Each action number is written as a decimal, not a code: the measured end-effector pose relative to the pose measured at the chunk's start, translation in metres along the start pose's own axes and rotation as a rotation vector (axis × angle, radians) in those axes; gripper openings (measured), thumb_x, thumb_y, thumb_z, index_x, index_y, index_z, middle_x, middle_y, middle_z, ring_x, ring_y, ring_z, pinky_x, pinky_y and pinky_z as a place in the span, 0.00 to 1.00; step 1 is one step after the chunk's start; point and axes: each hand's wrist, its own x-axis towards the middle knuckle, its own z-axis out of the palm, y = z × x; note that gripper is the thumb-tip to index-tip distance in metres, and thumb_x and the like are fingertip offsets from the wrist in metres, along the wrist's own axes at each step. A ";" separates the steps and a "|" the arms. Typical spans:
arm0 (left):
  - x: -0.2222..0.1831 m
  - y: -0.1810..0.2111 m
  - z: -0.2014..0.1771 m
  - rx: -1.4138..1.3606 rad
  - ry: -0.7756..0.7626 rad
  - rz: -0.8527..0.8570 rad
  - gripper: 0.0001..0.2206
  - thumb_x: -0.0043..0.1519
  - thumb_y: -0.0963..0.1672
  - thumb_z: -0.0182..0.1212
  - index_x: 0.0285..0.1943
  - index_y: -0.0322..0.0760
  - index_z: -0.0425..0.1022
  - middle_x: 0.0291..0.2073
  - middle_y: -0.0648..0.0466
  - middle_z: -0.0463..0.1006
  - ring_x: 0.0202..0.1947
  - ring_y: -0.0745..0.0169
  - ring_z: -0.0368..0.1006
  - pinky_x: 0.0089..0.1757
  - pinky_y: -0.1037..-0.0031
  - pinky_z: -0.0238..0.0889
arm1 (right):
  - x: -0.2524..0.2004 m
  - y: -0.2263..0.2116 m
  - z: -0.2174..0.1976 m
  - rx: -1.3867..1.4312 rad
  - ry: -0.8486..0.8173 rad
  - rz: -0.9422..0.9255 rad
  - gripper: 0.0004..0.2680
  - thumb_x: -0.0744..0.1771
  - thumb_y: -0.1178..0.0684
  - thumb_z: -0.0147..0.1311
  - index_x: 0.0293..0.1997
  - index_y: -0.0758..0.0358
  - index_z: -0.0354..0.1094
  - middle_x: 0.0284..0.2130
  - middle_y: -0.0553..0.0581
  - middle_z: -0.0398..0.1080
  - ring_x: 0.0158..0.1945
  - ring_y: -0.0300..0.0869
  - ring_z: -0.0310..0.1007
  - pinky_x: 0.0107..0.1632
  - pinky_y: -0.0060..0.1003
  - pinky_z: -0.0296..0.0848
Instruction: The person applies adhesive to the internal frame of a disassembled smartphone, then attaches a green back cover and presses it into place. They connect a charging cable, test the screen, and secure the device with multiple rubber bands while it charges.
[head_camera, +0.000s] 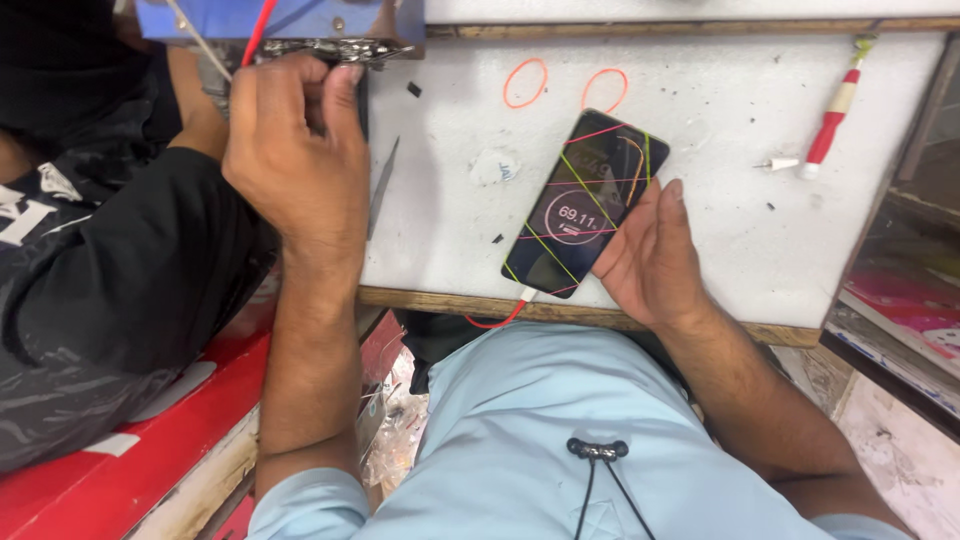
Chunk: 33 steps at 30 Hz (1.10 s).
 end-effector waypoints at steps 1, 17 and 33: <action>-0.004 -0.001 -0.002 0.014 -0.010 -0.035 0.11 0.68 0.43 0.77 0.46 0.34 0.76 0.36 0.51 0.76 0.33 0.56 0.77 0.34 0.67 0.68 | 0.000 -0.001 0.001 0.003 -0.005 0.004 0.30 0.72 0.29 0.35 0.79 0.60 0.38 0.73 0.64 0.52 0.74 0.52 0.57 0.74 0.56 0.61; -0.050 0.019 0.001 0.154 -0.378 0.031 0.04 0.63 0.41 0.64 0.41 0.32 0.75 0.36 0.44 0.76 0.29 0.45 0.76 0.32 0.62 0.70 | -0.003 -0.017 -0.020 -0.175 0.009 0.158 0.30 0.72 0.33 0.45 0.75 0.72 0.49 0.62 0.69 0.64 0.64 0.53 0.65 0.66 0.54 0.69; -0.099 0.123 -0.003 -0.799 -0.563 0.006 0.10 0.66 0.41 0.66 0.54 0.32 0.75 0.46 0.44 0.81 0.43 0.50 0.81 0.44 0.67 0.76 | -0.080 -0.042 0.011 -1.268 0.264 -0.052 0.10 0.66 0.60 0.61 0.52 0.63 0.75 0.36 0.55 0.81 0.37 0.35 0.82 0.38 0.29 0.77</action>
